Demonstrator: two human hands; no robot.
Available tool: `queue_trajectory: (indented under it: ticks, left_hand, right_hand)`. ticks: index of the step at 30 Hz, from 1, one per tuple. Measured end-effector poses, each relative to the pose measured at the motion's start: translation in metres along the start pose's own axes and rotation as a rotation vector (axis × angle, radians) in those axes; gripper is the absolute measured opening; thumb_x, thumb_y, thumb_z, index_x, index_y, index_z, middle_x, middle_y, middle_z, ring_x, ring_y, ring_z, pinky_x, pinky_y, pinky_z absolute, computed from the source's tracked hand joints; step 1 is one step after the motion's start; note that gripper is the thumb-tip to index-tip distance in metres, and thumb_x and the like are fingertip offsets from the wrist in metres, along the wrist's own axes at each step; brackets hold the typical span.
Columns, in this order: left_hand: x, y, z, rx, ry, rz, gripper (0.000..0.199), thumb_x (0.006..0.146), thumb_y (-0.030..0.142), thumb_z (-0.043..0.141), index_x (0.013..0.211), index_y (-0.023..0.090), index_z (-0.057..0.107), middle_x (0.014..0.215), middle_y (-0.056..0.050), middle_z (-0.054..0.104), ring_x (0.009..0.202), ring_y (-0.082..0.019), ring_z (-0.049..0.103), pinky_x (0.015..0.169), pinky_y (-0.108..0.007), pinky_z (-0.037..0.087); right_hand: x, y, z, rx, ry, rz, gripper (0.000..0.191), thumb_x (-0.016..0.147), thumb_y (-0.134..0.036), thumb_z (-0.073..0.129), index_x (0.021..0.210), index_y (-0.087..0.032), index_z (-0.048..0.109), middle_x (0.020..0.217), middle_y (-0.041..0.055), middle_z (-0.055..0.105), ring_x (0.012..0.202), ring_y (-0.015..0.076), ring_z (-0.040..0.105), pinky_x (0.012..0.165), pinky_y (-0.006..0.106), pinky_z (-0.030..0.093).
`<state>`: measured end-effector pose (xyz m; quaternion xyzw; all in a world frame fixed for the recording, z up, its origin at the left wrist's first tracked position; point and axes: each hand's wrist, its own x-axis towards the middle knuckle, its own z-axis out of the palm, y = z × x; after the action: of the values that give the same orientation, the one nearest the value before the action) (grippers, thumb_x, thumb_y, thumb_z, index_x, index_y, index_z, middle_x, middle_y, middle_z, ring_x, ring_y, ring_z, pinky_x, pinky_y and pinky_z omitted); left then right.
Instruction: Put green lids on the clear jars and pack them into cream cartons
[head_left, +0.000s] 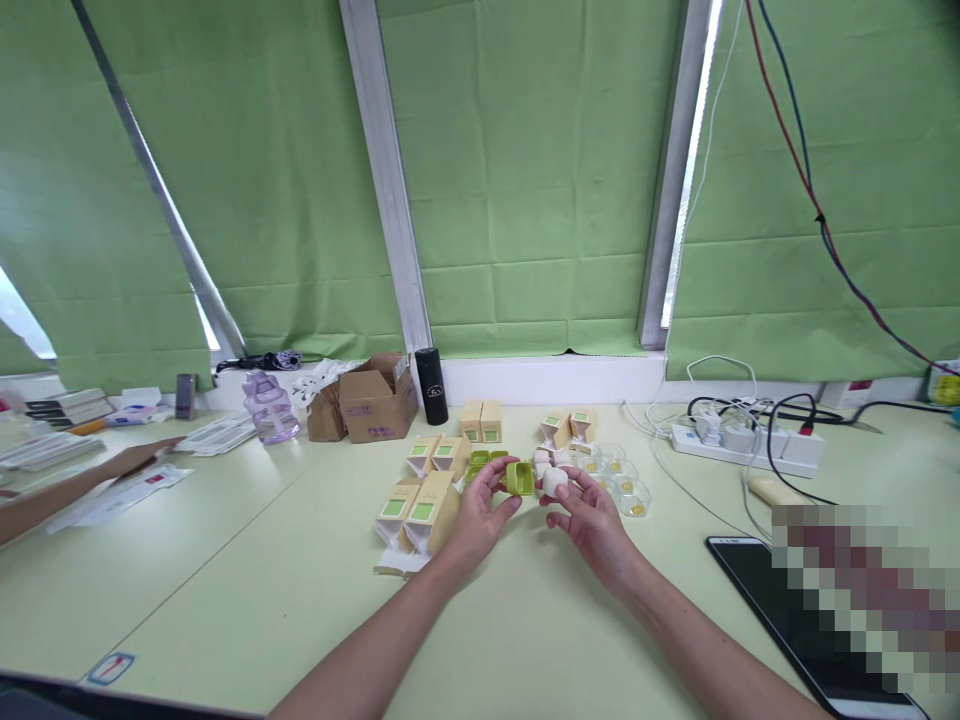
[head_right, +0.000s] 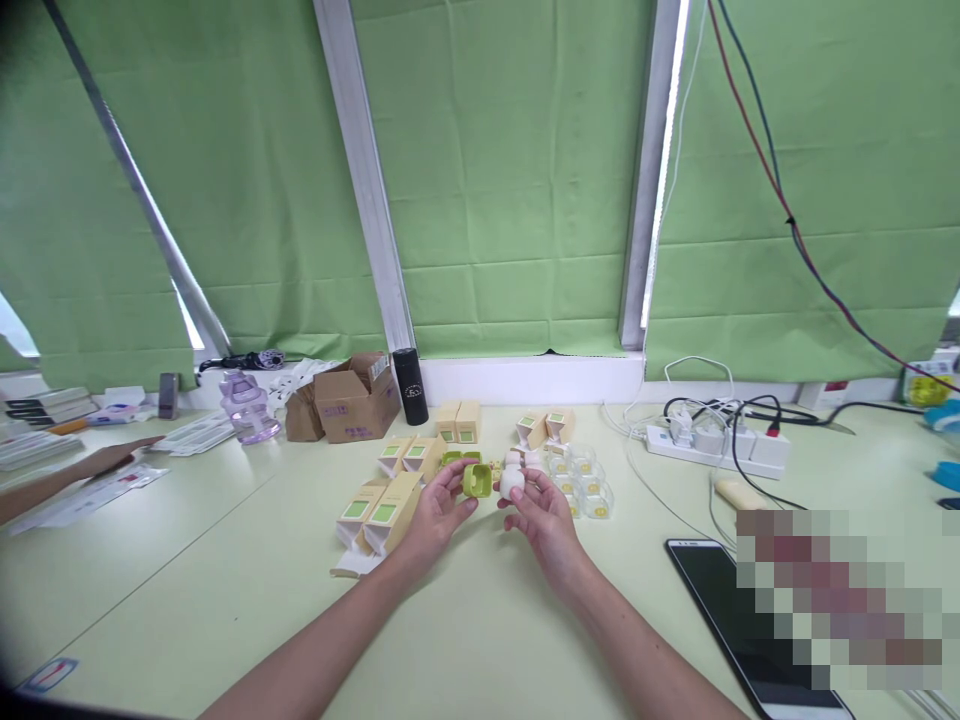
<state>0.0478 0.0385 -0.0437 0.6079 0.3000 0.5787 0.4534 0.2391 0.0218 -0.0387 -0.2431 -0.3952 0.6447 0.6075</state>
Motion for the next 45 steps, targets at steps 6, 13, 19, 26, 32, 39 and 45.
queue_trajectory:
  ticks: [6,13,19,26,32,39,45]
  left_hand:
    - [-0.001,0.003,0.000,0.032,0.006,0.000,0.053,0.082,0.032,0.085,0.130,0.022,0.065,0.136,-0.014,0.067,0.128,-0.032,0.062,0.111,-0.047,0.048]
    - [-0.001,0.006,0.001,0.073,0.029,-0.006,0.053,0.081,0.028,0.084,0.130,0.022,0.066,0.135,-0.013,0.067,0.126,-0.031,0.062,0.109,-0.045,0.048]
    - [-0.002,0.005,0.000,0.151,0.029,0.009,0.048,0.083,0.026,0.082,0.129,0.024,0.068,0.136,-0.012,0.066,0.130,-0.031,0.060,0.110,-0.044,0.045]
    - [-0.003,0.003,-0.001,0.228,0.057,0.025,0.048,0.082,0.021,0.080,0.129,0.026,0.070,0.136,-0.011,0.066,0.133,-0.031,0.057,0.111,-0.043,0.041]
    - [-0.002,0.001,-0.003,0.305,0.094,0.022,0.048,0.082,0.019,0.078,0.128,0.025,0.071,0.132,-0.011,0.066,0.128,-0.030,0.058,0.106,-0.042,0.043]
    - [-0.003,0.000,-0.003,0.319,0.080,0.033,0.049,0.082,0.017,0.077,0.130,0.027,0.071,0.132,-0.010,0.064,0.125,-0.029,0.058,0.107,-0.042,0.043]
    - [-0.007,0.008,0.002,0.380,0.075,0.023,0.051,0.081,0.012,0.075,0.128,0.030,0.072,0.132,-0.008,0.063,0.124,-0.029,0.057,0.107,-0.043,0.044]
  right_hand:
    - [-0.002,-0.003,0.001,-0.033,-0.007,0.000,0.055,0.066,-0.045,0.098,0.106,-0.025,0.066,0.099,0.0058,0.075,0.085,0.0223,0.067,0.065,0.032,0.050]
    - [-0.002,-0.004,0.002,0.004,-0.012,-0.012,0.055,0.064,-0.042,0.098,0.106,-0.027,0.066,0.094,0.0023,0.070,0.082,0.0209,0.066,0.067,0.034,0.053]
    - [0.005,0.000,-0.001,0.007,0.049,-0.032,0.052,0.058,-0.037,0.100,0.098,-0.025,0.070,0.091,0.0002,0.068,0.073,0.0174,0.065,0.065,0.033,0.054]
    - [0.010,0.002,-0.009,-0.081,0.129,0.020,0.048,0.054,-0.035,0.100,0.093,-0.022,0.074,0.107,0.0067,0.078,0.062,0.0121,0.056,0.049,0.025,0.043]
    - [0.010,0.000,-0.010,-0.002,0.114,0.095,0.051,0.056,-0.032,0.100,0.101,-0.020,0.079,0.097,0.0073,0.079,0.069,0.0172,0.065,0.054,0.028,0.050]
    - [0.007,-0.003,-0.003,-0.070,0.095,0.021,0.052,0.058,-0.038,0.099,0.103,-0.020,0.080,0.089,0.0064,0.077,0.069,0.0180,0.064,0.052,0.028,0.050]
    - [0.007,-0.001,-0.001,-0.217,0.099,-0.024,0.051,0.056,-0.048,0.100,0.094,-0.020,0.079,0.086,0.0049,0.075,0.065,0.0143,0.057,0.048,0.025,0.046]
